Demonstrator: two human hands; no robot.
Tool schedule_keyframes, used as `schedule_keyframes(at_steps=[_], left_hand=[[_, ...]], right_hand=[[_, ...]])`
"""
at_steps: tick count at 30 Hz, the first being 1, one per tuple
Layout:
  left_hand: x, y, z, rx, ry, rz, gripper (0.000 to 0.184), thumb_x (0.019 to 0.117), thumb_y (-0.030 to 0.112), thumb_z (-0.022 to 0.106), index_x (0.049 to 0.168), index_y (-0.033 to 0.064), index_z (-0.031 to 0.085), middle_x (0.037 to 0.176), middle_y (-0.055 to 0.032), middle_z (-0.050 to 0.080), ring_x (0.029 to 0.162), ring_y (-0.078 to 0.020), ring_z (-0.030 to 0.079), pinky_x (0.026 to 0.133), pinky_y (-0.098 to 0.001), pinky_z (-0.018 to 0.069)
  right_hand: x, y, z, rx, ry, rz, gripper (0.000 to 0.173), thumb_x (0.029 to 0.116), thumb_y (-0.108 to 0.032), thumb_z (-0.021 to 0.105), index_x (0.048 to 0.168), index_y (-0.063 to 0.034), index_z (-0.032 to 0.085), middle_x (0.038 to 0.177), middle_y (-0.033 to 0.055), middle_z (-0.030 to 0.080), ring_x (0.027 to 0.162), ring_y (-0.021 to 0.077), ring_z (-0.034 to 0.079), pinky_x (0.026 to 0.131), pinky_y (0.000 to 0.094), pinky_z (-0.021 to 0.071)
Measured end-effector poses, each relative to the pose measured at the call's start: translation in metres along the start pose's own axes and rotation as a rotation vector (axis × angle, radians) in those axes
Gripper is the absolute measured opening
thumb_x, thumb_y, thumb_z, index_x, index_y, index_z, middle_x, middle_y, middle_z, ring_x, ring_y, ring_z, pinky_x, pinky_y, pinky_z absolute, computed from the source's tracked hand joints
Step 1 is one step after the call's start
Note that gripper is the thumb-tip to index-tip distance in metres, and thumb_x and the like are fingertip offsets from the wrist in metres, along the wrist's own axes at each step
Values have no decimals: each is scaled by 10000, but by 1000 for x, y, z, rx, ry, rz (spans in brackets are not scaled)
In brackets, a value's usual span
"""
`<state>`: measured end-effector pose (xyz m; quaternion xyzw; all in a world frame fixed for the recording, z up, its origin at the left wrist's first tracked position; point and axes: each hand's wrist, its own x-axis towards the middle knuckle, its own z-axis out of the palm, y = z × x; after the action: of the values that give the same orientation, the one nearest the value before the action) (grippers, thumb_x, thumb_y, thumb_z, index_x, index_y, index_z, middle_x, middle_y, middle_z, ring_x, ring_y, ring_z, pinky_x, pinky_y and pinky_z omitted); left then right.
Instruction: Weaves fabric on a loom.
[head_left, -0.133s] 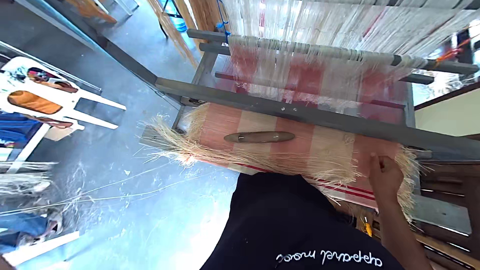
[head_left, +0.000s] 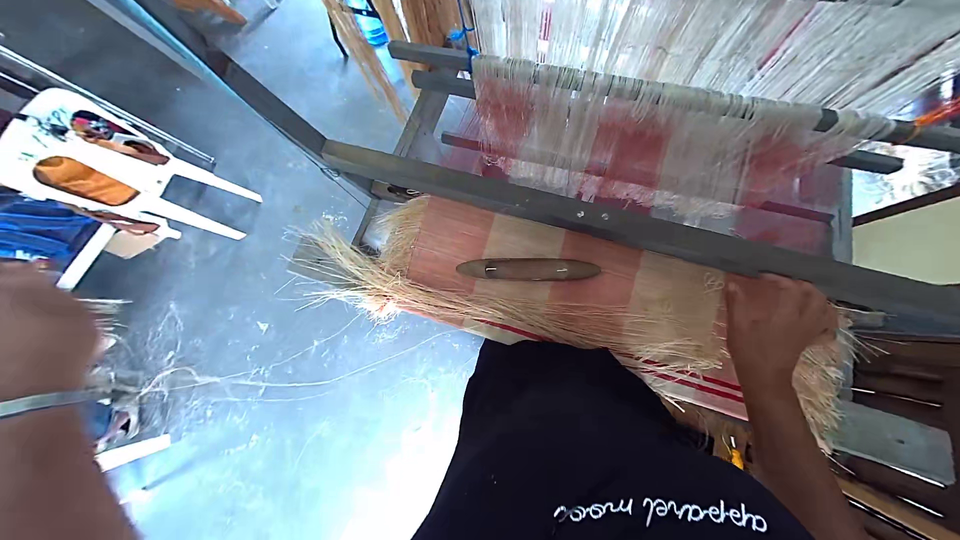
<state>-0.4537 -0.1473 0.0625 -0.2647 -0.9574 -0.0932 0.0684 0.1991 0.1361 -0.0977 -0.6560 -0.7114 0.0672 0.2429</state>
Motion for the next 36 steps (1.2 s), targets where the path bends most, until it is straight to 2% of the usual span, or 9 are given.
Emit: schedule_keyframes(at_steps=[2,4,6,10,15,22,29,33,36], left_hand=[[-48,87,18,-73,-139,243,378,1092,98,307,1326,-198,329,1187,-487,487,1048,-669,546,832,-780,421],[-80,146,58,-166,-315,486,273,1071,53,418,1270,-134,408,1052,-374,575,853,-543,644,708,-690,525],[-97,184,111,-328,-513,709,260,1057,120,503,1247,-55,536,1038,-239,661,898,-376,691,806,-591,574],[-115,230,183,-545,-632,831,182,987,119,640,1108,-13,675,1082,-194,668,928,-317,677,862,-523,569],[-112,247,198,-551,-673,702,139,982,125,660,1025,7,720,916,-150,717,832,-277,693,819,-513,563],[-106,257,207,-465,-748,642,154,971,130,674,1056,4,702,926,-148,722,879,-283,707,856,-519,559],[-110,271,199,-257,-745,734,178,971,92,631,1080,-47,645,1001,-234,699,1002,-407,694,908,-611,541],[-92,257,190,-366,-711,986,145,948,89,665,1033,-26,685,1020,-214,683,1022,-379,666,940,-573,526],[-87,250,169,-703,-725,1011,215,913,226,706,948,24,642,935,-114,605,859,-220,609,762,-413,536]], right_hand=[[8,-49,7,67,-49,-244,539,1046,-404,527,1275,76,618,1307,342,585,1274,523,528,1099,674,374],[11,-93,33,192,-156,-462,393,1052,-291,552,1180,59,673,1186,267,669,1156,431,633,1012,594,495],[13,-123,70,237,-321,-627,346,1018,-284,618,1237,-26,690,1230,183,684,1193,364,632,1026,562,506],[14,-146,119,98,-538,-720,526,925,-286,759,1400,-115,609,1403,121,620,1326,352,549,1086,607,422],[3,-147,121,88,-532,-690,428,942,-259,741,1323,-84,655,1443,135,580,1307,363,550,1055,590,441],[-11,-150,115,50,-501,-676,436,939,-300,747,1291,-59,656,1326,149,646,1239,366,593,1004,564,476],[-17,-164,95,-37,-637,-631,453,997,-341,667,1329,-40,603,1284,188,656,1172,384,637,937,550,519],[-6,-153,60,54,-704,-604,446,989,-342,685,1324,-60,600,1259,179,655,1103,395,664,860,585,561],[10,-124,31,308,-733,-597,478,982,-386,689,1350,-96,595,1209,139,674,1033,309,693,861,561,580]])
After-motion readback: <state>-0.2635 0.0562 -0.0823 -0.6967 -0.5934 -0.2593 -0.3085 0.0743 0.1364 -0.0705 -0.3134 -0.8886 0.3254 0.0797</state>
